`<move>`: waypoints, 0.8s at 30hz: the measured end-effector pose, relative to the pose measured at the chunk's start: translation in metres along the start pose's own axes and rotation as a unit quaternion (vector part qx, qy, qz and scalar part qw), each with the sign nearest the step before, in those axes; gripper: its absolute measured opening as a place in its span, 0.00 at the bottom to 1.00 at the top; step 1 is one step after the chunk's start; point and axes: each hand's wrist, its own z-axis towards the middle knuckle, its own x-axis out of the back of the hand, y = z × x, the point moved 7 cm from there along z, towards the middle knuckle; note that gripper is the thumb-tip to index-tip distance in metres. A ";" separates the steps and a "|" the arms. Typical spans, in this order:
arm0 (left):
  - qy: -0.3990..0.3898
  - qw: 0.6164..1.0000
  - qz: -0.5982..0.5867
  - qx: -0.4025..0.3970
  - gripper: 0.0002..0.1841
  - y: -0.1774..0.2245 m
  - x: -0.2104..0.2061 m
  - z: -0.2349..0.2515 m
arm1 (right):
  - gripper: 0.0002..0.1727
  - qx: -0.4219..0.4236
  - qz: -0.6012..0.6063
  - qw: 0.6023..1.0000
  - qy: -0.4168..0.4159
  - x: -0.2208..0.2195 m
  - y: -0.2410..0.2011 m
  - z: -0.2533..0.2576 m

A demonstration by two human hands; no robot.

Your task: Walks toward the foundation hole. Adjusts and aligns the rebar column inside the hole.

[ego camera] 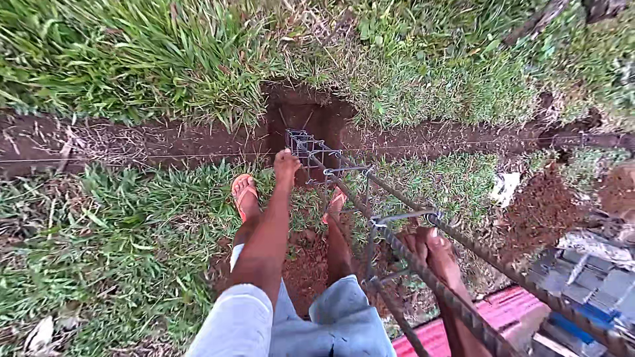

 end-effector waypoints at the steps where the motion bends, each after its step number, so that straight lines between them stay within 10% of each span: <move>1: -0.009 1.000 0.009 0.001 0.25 -0.001 -0.005 0.019 | 0.29 -0.001 0.001 1.000 -0.003 0.001 0.001 -0.002; 12: -0.046 0.990 -0.136 0.004 0.17 0.038 -0.029 0.068 | 0.27 0.022 0.014 1.000 -0.012 0.002 0.002 -0.002; 24: -0.119 0.991 -0.021 0.050 0.19 0.046 -0.028 0.042 | 0.29 0.019 0.035 0.999 0.033 -0.002 -0.019 0.036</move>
